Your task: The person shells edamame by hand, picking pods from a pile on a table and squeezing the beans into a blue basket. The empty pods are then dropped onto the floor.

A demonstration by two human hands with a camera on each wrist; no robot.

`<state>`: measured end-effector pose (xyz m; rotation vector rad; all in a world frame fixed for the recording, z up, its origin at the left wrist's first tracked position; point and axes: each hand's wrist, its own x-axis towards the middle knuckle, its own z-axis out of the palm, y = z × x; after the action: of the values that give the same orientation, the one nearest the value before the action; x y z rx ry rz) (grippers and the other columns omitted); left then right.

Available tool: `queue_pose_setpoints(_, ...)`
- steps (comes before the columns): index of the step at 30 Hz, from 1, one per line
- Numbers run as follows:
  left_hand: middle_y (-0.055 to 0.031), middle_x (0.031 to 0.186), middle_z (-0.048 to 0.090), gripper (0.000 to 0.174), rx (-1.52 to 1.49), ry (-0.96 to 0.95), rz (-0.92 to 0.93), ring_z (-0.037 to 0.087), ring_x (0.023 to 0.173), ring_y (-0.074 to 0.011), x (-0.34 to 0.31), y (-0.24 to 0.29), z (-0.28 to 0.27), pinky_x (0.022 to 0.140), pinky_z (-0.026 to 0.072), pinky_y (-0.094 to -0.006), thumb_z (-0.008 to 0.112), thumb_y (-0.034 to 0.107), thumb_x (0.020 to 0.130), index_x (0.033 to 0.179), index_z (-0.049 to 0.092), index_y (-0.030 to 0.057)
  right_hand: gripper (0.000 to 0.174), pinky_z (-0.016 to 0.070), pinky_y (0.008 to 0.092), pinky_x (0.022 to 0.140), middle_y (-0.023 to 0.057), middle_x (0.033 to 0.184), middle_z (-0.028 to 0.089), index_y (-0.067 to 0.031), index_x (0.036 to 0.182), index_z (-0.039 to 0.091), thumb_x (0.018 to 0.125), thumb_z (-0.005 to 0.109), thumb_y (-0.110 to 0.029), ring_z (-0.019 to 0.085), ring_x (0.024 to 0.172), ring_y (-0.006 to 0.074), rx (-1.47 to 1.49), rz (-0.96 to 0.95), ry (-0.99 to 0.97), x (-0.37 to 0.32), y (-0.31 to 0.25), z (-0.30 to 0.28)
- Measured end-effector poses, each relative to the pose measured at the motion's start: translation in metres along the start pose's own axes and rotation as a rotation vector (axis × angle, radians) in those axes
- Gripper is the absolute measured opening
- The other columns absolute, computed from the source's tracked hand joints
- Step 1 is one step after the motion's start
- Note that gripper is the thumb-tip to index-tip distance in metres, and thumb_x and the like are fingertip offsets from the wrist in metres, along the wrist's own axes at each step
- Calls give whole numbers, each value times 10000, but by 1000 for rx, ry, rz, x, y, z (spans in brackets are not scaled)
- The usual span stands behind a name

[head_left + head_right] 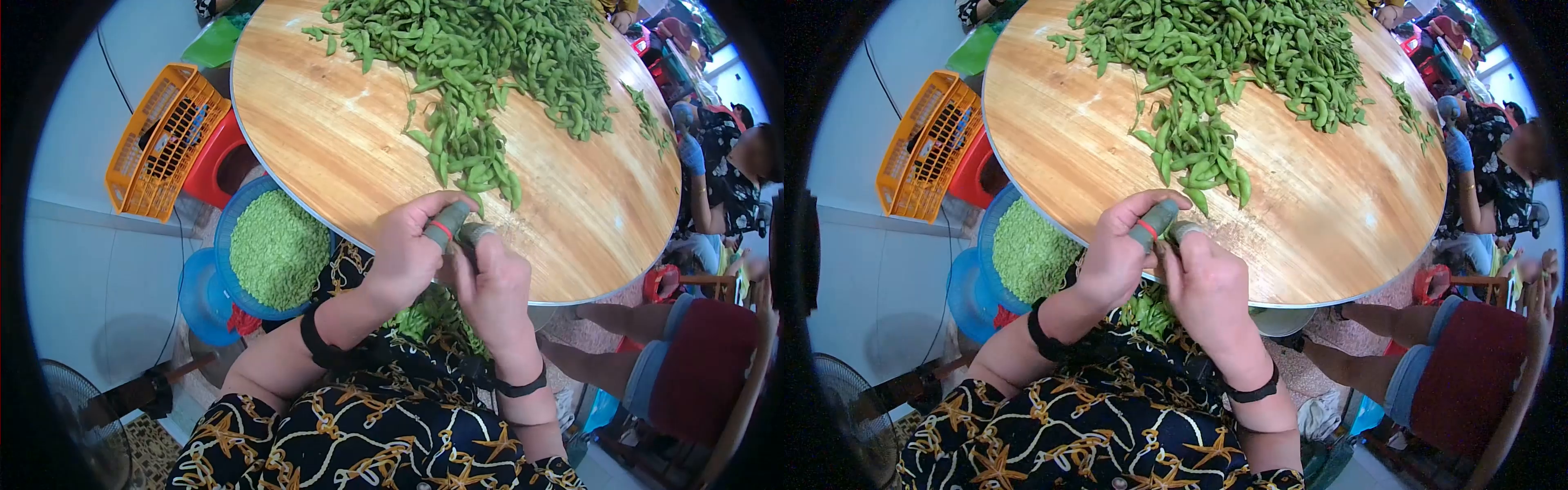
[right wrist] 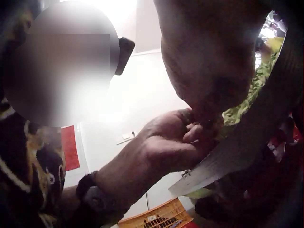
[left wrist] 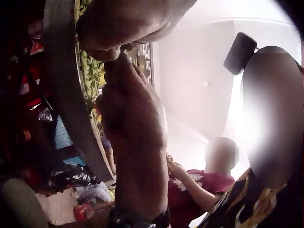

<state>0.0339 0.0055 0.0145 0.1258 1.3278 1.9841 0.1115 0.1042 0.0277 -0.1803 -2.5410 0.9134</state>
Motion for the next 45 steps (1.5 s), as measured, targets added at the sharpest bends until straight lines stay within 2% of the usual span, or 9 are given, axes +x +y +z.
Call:
queue_pose_setpoints(16, -12, 881, 541, 331, -191, -110, 20, 473, 694, -30, 5, -2, -10, 490, 315, -132, 375, -50, 848, 1144, 514, -1, 69, 445, 304, 507, 156, 659, 585, -5, 826, 569, 785, 622, -22, 596, 560, 235, 233, 86, 228, 1, 7, 12)
queue_pose_setpoints(22, -10, 843, 542, 282, -21, 395, 632, 419, 599, -25, -12, 28, -98, 448, 281, -132, 419, 53, 887, 1148, 515, 8, 117, 467, 273, 591, 122, 721, 621, 5, 899, 611, 788, 589, -26, 606, 628, 162, 520, 134, -588, -11, 7, -41)
queue_pose_setpoints(25, -30, 894, 570, 293, 34, 563, 686, 470, 653, -46, -18, 19, -198, 501, 335, -159, 444, 78, 887, 1166, 512, 19, 147, 476, 258, 624, 105, 724, 633, 2, 917, 619, 787, 600, -62, 613, 640, 160, 605, 165, -451, -18, 9, -40)
queue_pose_setpoints(27, -90, 982, 578, 371, 525, 864, 250, 534, 815, -139, -18, 8, -246, 688, 441, -242, 529, 103, 854, 1210, 490, 11, 149, 471, 283, 570, 127, 687, 619, -13, 918, 611, 791, 611, -90, 608, 590, 207, 283, 234, -181, -9, 12, -30)
queue_pose_setpoints(29, -119, 1027, 575, 410, 862, 898, 226, 534, 905, -186, -20, -17, -291, 783, 427, -282, 553, 107, 841, 1230, 473, 4, 164, 471, 303, 547, 135, 672, 612, -19, 921, 602, 789, 626, -115, 607, 575, 230, 123, 221, 0, 6, 22, -14)
queue_pose_setpoints(32, -164, 1075, 568, 445, 1128, 943, 199, 525, 1042, -267, -22, -8, -280, 941, 380, -334, 616, 105, 801, 1214, 487, 0, 182, 459, 365, 512, 158, 656, 596, -28, 885, 567, 783, 643, -158, 595, 573, 299, -317, 92, 67, 19, 28, 0)
queue_pose_setpoints(36, -79, 1023, 585, 345, 896, 883, 658, 538, 923, -154, -19, 22, -193, 838, 422, -266, 558, -5, 810, 1155, 536, 6, 167, 439, 417, 484, 159, 652, 589, -38, 800, 524, 774, 639, -157, 578, 571, 343, -414, 53, -3, 25, 27, 8)
queue_pose_setpoints(39, -75, 967, 595, 357, 928, 416, 796, 556, 877, -146, -26, 33, -113, 765, 440, -259, 579, -38, 769, 1121, 562, 19, 148, 456, 375, 502, 178, 662, 585, -24, 816, 545, 761, 647, -116, 586, 568, 313, -320, 108, 18, 23, 29, 5)
queue_pose_setpoints(45, -114, 785, 570, 302, 1240, -222, 1091, 569, 692, -236, -4, 15, -22, 613, 467, -316, 632, -3, 730, 1030, 625, 27, 112, 439, 202, 578, -24, 725, 573, 16, 870, 577, 808, 629, -62, 500, 646, 35, 727, 496, -169, 6, 21, -18)
